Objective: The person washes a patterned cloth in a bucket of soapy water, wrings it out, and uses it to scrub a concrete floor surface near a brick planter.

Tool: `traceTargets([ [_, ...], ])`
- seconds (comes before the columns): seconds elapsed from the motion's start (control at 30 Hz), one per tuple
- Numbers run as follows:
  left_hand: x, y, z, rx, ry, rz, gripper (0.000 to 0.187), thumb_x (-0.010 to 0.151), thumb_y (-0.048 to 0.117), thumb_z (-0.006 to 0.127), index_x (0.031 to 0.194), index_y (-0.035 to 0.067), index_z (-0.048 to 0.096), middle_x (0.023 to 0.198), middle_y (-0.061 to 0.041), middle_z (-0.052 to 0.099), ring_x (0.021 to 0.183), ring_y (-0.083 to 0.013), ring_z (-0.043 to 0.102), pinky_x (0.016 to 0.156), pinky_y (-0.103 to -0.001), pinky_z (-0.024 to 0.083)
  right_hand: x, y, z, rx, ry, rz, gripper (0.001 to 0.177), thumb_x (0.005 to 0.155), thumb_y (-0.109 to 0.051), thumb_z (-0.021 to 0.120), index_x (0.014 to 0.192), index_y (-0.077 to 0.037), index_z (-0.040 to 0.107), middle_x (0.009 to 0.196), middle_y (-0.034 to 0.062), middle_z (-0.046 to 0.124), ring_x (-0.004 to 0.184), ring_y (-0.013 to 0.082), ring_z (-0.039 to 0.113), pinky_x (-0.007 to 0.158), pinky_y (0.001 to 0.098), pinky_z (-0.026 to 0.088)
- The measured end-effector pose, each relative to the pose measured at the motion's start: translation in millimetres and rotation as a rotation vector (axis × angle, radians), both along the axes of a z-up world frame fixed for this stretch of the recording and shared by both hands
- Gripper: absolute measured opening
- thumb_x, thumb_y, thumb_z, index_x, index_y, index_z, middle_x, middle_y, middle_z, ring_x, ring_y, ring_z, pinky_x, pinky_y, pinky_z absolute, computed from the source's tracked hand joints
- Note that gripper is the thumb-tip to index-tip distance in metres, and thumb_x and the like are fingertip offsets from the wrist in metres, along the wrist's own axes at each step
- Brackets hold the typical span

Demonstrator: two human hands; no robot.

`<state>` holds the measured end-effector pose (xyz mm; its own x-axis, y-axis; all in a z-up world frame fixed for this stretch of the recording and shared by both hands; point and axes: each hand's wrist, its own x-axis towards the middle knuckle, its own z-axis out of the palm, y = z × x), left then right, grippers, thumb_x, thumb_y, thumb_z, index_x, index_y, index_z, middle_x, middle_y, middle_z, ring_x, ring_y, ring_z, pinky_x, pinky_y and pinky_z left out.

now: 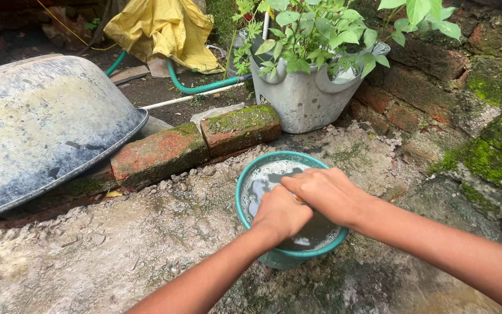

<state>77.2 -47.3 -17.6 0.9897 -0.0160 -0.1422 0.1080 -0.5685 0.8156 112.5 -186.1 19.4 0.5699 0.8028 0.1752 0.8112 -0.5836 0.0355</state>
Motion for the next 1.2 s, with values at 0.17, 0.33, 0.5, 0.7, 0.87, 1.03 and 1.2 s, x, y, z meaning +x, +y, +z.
traceTargets([
  [0.17, 2, 6, 4, -0.091, 0.2, -0.009, 0.026, 0.061, 0.014, 0.071, 0.085, 0.002, 0.075, 0.086, -0.016, 0.076, 0.076, -0.0304, 0.074, 0.066, -0.039, 0.057, -2, 1, 5, 0.005, -0.038, 0.048, 0.015, 0.079, -0.026, 0.064, 0.088, -0.014, 0.062, 0.083, 0.0086, 0.069, 0.091, 0.0295, 0.068, 0.069, 0.0439, 0.055],
  [0.33, 2, 7, 4, -0.166, 0.216, -0.088, 0.022, 0.063, 0.02, 0.072, 0.077, 0.003, 0.071, 0.069, -0.01, 0.069, 0.054, -0.0235, 0.062, 0.047, -0.037, 0.047, -11, 5, 21, 0.007, 0.005, 0.029, 0.015, 0.081, -0.024, 0.066, 0.09, -0.013, 0.061, 0.083, 0.0068, 0.068, 0.089, 0.0292, 0.069, 0.068, 0.0456, 0.054],
  [0.5, -1, 23, 16, -0.092, 0.054, -0.204, 0.046, 0.069, 0.044, 0.078, 0.094, 0.007, 0.067, 0.07, -0.004, 0.074, 0.067, -0.0155, 0.073, 0.064, -0.03, 0.056, -12, 3, 45, 0.099, 0.194, 0.029, 0.033, 0.08, -0.018, 0.073, 0.11, -0.012, 0.06, 0.097, 0.0086, 0.067, 0.091, 0.0343, 0.07, 0.069, 0.0443, 0.054],
  [0.7, -33, 83, 58, -0.058, -0.231, -0.184, 0.067, 0.075, 0.064, 0.074, 0.104, 0.005, 0.063, 0.087, -0.012, 0.078, 0.082, -0.0214, 0.077, 0.072, -0.037, 0.058, -23, 23, 72, 0.255, 0.651, -0.115, 0.06, 0.074, -0.028, 0.092, 0.115, -0.013, 0.052, 0.094, 0.0055, 0.071, 0.089, 0.0252, 0.07, 0.071, 0.0424, 0.056],
  [0.87, -81, 138, 93, 0.271, -0.349, -0.111, 0.069, 0.081, 0.063, 0.07, 0.109, 0.001, 0.058, 0.09, -0.021, 0.074, 0.088, -0.0345, 0.075, 0.074, -0.045, 0.057, -51, 74, 75, 0.336, 0.736, -0.039, 0.056, 0.081, -0.04, 0.073, 0.132, -0.02, 0.059, 0.089, 0.0073, 0.08, 0.079, 0.0279, 0.077, 0.068, 0.0426, 0.061],
  [1.03, -145, 186, 117, 0.567, -0.321, -0.074, 0.081, 0.082, 0.065, 0.07, 0.119, -0.005, 0.05, 0.091, -0.027, 0.072, 0.092, -0.0436, 0.071, 0.076, -0.051, 0.056, -84, 127, 57, 0.233, 0.254, 0.233, 0.06, 0.091, -0.037, 0.063, 0.144, -0.012, 0.045, 0.109, 0.0194, 0.07, 0.094, 0.0438, 0.067, 0.075, 0.0517, 0.053],
  [1.2, -210, 216, 127, 0.621, -0.121, 0.048, 0.084, 0.08, 0.074, 0.063, 0.104, -0.006, 0.065, 0.088, -0.027, 0.073, 0.089, -0.041, 0.075, 0.077, -0.049, 0.058, -119, 169, 42, 0.435, 0.118, 0.63, 0.048, 0.092, -0.029, 0.061, 0.129, -0.001, 0.051, 0.115, 0.0253, 0.065, 0.099, 0.046, 0.064, 0.077, 0.0499, 0.052],
])
